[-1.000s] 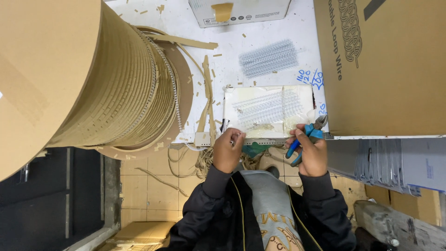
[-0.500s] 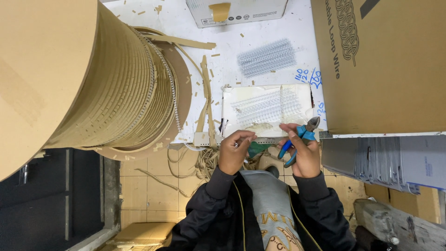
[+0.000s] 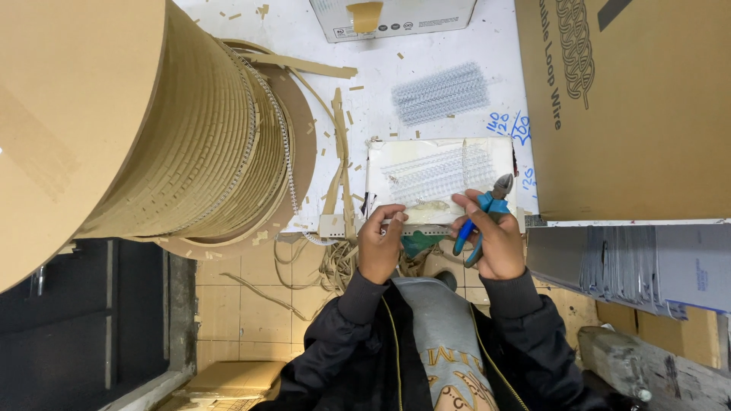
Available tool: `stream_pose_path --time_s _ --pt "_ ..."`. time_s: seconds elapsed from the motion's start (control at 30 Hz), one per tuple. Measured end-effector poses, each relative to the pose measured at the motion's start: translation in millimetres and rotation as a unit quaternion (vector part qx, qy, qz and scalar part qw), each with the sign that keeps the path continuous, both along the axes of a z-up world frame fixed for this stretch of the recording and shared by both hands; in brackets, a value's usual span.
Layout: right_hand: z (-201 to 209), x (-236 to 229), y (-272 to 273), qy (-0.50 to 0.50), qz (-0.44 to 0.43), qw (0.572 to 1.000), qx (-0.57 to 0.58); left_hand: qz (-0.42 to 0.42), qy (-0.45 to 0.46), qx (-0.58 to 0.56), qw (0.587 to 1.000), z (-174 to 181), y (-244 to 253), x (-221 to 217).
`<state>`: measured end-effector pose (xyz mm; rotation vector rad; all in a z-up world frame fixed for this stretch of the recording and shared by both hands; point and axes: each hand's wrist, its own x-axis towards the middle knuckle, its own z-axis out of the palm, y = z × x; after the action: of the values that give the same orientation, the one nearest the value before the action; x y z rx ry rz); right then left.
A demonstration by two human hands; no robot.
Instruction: The person uses blue-handled pliers to cut a long, coiled metal wire into smaller segments. The person repeatedly pulls the wire from a large spool, positions it over a white box, and cuts it. The cut wire pieces are placed on the white box.
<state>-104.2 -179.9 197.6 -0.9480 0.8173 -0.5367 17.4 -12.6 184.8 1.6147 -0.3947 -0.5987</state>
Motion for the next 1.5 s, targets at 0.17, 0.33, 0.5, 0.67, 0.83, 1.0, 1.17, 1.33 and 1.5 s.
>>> stream_pose_path --time_s 0.17,0.33,0.5,0.67,0.83,1.0,1.17,1.33,1.5 --pt "5.5 18.2 -4.8 0.002 0.029 1.0 0.012 -0.022 0.03 -0.021 0.999 -14.9 -8.9 0.6" --pt "24.5 20.7 -4.8 0.018 0.051 0.998 0.014 0.013 0.061 -0.046 0.997 -23.7 -11.9 3.9" --pt "-37.0 -16.6 10.1 0.048 0.138 0.988 -0.049 -0.06 0.098 -0.039 0.993 -14.8 -15.4 -10.5" --pt "-80.8 -44.9 50.8 0.037 0.217 0.973 -0.068 -0.193 0.096 0.014 0.976 10.9 -29.1 -37.5" --pt "-119.2 -56.6 56.0 0.085 0.162 0.98 -0.079 -0.165 0.007 0.368 0.915 -177.3 -33.1 -92.3" --pt "-160.0 -58.4 35.7 0.121 -0.101 0.987 0.036 -0.354 0.051 0.245 0.901 -121.5 -24.6 -32.0" --pt "-190.7 -60.5 -0.9 0.109 -0.284 0.944 0.13 -0.352 0.096 0.29 0.885 -140.3 1.5 -15.8" --pt "-202.1 -60.7 -12.6 0.089 -0.324 0.939 0.073 -0.367 0.169 0.196 0.894 -124.3 19.5 12.9" --pt "-178.6 -57.2 -8.6 0.077 -0.338 0.937 0.037 -0.323 0.15 0.119 0.927 -188.6 34.0 20.4"
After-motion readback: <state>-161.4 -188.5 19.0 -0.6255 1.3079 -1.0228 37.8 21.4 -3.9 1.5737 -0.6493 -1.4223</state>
